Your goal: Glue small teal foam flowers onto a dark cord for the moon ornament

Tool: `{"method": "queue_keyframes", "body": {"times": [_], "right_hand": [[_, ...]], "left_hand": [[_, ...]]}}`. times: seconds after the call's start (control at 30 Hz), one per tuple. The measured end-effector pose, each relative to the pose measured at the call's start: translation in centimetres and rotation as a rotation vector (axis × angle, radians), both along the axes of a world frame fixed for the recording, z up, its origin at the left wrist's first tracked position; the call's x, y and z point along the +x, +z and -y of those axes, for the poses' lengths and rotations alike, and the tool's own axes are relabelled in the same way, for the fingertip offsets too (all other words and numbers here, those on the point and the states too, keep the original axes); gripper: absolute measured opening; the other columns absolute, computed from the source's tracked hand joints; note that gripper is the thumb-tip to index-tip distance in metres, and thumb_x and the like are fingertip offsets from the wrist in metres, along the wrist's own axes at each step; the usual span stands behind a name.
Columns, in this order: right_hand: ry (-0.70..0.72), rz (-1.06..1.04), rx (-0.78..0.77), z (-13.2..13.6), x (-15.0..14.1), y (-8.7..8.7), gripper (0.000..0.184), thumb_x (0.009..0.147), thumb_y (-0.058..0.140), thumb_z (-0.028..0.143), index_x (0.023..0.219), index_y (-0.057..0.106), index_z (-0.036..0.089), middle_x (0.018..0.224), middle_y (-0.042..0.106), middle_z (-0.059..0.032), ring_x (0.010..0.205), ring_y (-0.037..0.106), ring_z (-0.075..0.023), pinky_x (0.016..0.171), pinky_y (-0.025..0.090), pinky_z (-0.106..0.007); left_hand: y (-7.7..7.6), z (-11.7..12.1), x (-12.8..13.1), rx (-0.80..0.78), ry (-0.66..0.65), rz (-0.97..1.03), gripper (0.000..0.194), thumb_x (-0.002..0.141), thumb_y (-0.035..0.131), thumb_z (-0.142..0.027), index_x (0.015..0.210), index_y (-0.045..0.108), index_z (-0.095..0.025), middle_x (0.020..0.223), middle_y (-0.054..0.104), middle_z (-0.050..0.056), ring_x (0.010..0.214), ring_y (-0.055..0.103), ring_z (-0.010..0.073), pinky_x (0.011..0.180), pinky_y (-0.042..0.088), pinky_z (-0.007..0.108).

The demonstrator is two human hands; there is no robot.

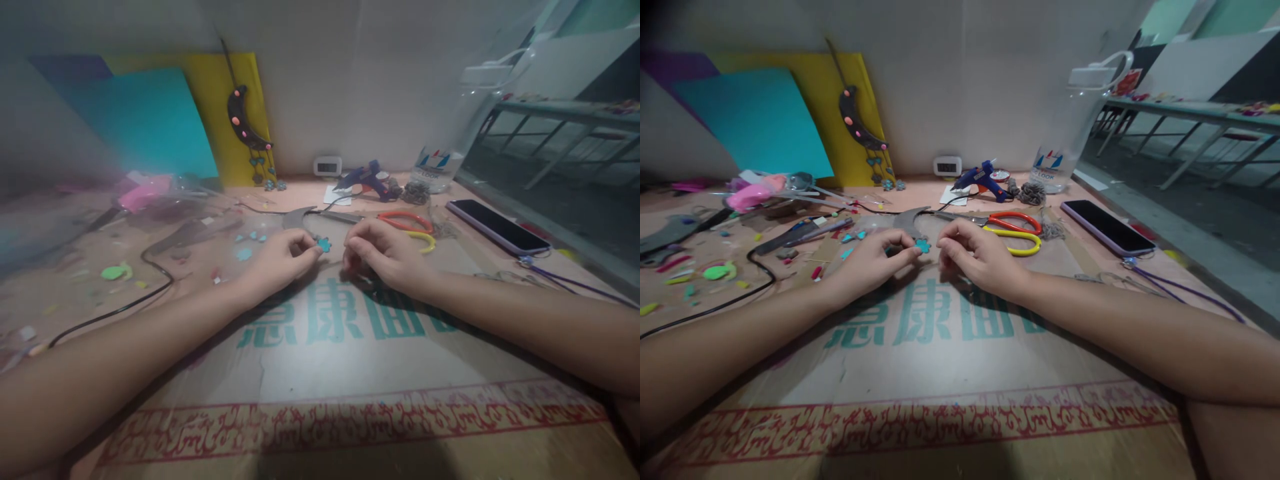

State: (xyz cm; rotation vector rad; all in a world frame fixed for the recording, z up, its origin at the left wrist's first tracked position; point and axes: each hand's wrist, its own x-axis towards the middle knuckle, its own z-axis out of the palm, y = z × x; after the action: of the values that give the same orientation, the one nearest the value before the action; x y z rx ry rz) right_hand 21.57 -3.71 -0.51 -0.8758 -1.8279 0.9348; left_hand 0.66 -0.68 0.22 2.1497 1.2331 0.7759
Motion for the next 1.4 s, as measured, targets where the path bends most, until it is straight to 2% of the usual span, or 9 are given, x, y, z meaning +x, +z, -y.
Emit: {"method": "queue_keyframes", "body": {"times": [0.13, 0.4, 0.57, 0.7, 0.83, 0.97, 1.1, 1.27, 1.4], "right_hand": [[-0.056, 0.072, 0.039, -0.2, 0.1, 0.1, 0.015, 0.097, 0.049, 0.033, 0.089, 0.049, 0.021, 0.061, 0.052, 0.0058, 0.053, 0.049, -0.0093, 0.052, 0.04, -0.022], [-0.176, 0.229, 0.095, -0.6, 0.0, 0.5, 0.028, 0.096, 0.047, 0.037, 0.074, 0.05, 0.02, 0.066, 0.055, 0.0016, 0.061, 0.052, -0.0123, 0.059, 0.041, -0.026], [-0.194, 0.273, 0.11, -1.0, -0.1, 0.4, 0.008, 0.088, 0.058, 0.024, 0.09, 0.062, 0.017, 0.082, 0.067, -0.0018, 0.072, 0.06, -0.0136, 0.066, 0.046, -0.026], [-0.17, 0.315, 0.069, -1.3, 0.0, 0.3, 0.028, 0.086, 0.063, 0.03, 0.11, 0.066, 0.016, 0.089, 0.071, -0.0044, 0.075, 0.063, -0.0152, 0.068, 0.05, -0.028], [-0.13, 0.343, 0.086, -1.3, -0.1, 0.5, 0.029, 0.083, 0.068, 0.036, 0.105, 0.072, 0.017, 0.089, 0.073, -0.0046, 0.076, 0.064, -0.0163, 0.067, 0.05, -0.028], [-0.089, 0.321, 0.03, -0.9, -0.3, 0.6, 0.019, 0.085, 0.064, 0.035, 0.086, 0.073, 0.018, 0.075, 0.07, -0.0011, 0.063, 0.062, -0.0126, 0.056, 0.046, -0.024], [-0.047, 0.275, -0.059, -0.7, -0.3, 0.6, 0.019, 0.09, 0.058, 0.032, 0.084, 0.068, 0.017, 0.061, 0.064, 0.0026, 0.047, 0.053, -0.009, 0.047, 0.04, -0.022], [0.021, 0.441, 0.444, -0.6, 0.1, 0.5, 0.018, 0.093, 0.056, 0.025, 0.083, 0.068, 0.016, 0.077, 0.069, -0.0049, 0.074, 0.061, -0.0152, 0.072, 0.046, -0.029], [0.159, 0.497, 0.764, -0.1, 0.1, 0.2, 0.017, 0.096, 0.052, 0.023, 0.095, 0.068, 0.018, 0.085, 0.07, -0.0072, 0.08, 0.061, -0.0173, 0.074, 0.044, -0.032]], "left_hand": [[0.0, 0.0, 0.0, -0.016, 0.027, 0.024, 0.025, 0.082, 0.056, -0.04, 0.069, 0.058, -0.019, 0.068, 0.062, 0.0, 0.068, 0.057, 0.0168, 0.064, 0.042, 0.027], [-0.1, -0.1, -0.1, -0.001, 0.035, 0.062, 0.025, 0.082, 0.058, -0.041, 0.07, 0.059, -0.02, 0.068, 0.064, 0.0, 0.072, 0.059, 0.0178, 0.067, 0.044, 0.027], [0.2, 0.1, -0.2, 0.046, 0.023, 0.084, 0.024, 0.084, 0.058, -0.039, 0.07, 0.058, -0.019, 0.073, 0.064, -0.001, 0.074, 0.058, 0.0165, 0.074, 0.044, 0.027], [0.2, 0.2, -0.3, 0.082, -0.006, 0.094, 0.023, 0.085, 0.057, -0.038, 0.072, 0.058, -0.019, 0.077, 0.064, 0.0, 0.078, 0.058, 0.0167, 0.078, 0.043, 0.028], [0.0, 0.3, -0.2, 0.118, -0.05, 0.09, 0.022, 0.086, 0.057, -0.036, 0.071, 0.057, -0.019, 0.078, 0.063, 0.0, 0.08, 0.058, 0.0172, 0.081, 0.043, 0.029], [0.0, 0.4, -0.2, 0.146, -0.083, 0.076, 0.021, 0.086, 0.056, -0.034, 0.072, 0.057, -0.019, 0.08, 0.062, 0.001, 0.083, 0.059, 0.0174, 0.082, 0.043, 0.03], [0.1, 0.3, -0.2, 0.125, -0.034, 0.076, 0.022, 0.085, 0.057, -0.034, 0.07, 0.057, -0.019, 0.077, 0.063, 0.0, 0.08, 0.059, 0.0175, 0.082, 0.044, 0.03], [-0.3, -0.6, -0.5, 0.044, 0.074, 0.143, 0.023, 0.084, 0.059, -0.039, 0.072, 0.059, -0.019, 0.073, 0.063, 0.0, 0.074, 0.058, 0.0164, 0.073, 0.044, 0.028], [-1.0, -1.4, -0.7, -0.005, 0.076, 0.216, 0.023, 0.084, 0.059, -0.039, 0.073, 0.059, -0.019, 0.073, 0.062, -0.001, 0.071, 0.057, 0.0149, 0.069, 0.043, 0.027]]}}
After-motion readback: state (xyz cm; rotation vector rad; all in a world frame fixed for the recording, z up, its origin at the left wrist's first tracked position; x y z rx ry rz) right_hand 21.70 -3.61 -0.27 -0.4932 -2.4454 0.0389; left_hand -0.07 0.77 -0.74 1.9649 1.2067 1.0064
